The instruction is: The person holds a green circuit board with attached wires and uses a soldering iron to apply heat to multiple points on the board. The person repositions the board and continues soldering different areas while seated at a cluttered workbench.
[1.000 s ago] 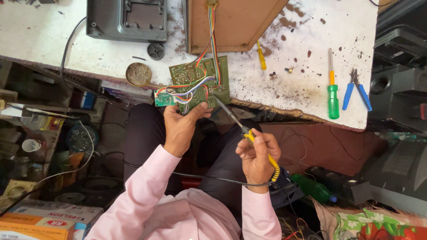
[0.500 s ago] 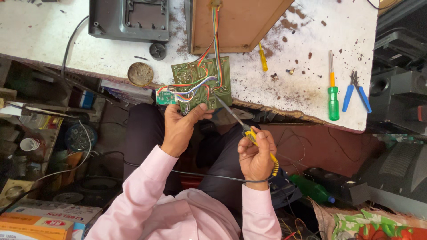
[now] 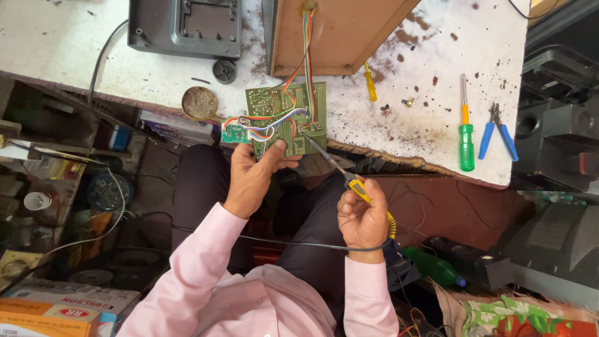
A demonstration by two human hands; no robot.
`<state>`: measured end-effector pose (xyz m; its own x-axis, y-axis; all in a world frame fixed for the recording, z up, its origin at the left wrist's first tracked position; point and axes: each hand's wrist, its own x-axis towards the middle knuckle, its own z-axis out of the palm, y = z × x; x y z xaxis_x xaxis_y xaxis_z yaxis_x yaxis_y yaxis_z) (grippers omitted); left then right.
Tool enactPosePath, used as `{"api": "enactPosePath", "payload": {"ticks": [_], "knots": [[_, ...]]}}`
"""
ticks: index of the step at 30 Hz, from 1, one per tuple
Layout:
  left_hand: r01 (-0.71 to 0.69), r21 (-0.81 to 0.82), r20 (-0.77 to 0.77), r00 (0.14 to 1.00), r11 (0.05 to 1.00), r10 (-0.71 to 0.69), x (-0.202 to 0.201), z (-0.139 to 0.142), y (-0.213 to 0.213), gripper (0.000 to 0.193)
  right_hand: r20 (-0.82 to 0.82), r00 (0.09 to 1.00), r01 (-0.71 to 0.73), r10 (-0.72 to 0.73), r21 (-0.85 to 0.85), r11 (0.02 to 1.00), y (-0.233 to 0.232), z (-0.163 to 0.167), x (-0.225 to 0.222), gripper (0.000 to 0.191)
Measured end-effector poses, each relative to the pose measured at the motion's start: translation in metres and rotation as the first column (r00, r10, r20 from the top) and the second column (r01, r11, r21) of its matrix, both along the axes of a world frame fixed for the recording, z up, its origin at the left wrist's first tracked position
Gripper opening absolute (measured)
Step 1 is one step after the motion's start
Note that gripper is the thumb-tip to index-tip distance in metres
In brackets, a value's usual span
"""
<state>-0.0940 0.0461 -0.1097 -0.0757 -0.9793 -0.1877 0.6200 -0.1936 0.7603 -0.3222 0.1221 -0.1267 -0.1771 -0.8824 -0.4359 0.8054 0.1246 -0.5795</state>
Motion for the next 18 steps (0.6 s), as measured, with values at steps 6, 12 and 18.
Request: {"api": "enactPosePath", "payload": {"ticks": [6,12,18], "knots": [[0.002,-0.002,0.024,1.0,1.0,-0.002,-0.001,0.0,0.001,0.024,0.152,0.987,-0.055,0.053,0.013,0.998,-0.004,-0.002,-0.005,0.024],[0.03,-0.022,0.039,0.999,0.999,-0.029,0.005,-0.003,0.0,0.022,0.236,0.968,-0.089,0.089,-0.011,0.996,-0.008,-0.004,-0.006,0.026],[0.039,-0.032,0.045,0.998,0.999,-0.038,0.006,-0.004,0.0,0.023,0.284,0.954,-0.109,0.097,0.027,0.994,-0.012,-0.009,-0.011,0.026]]}}
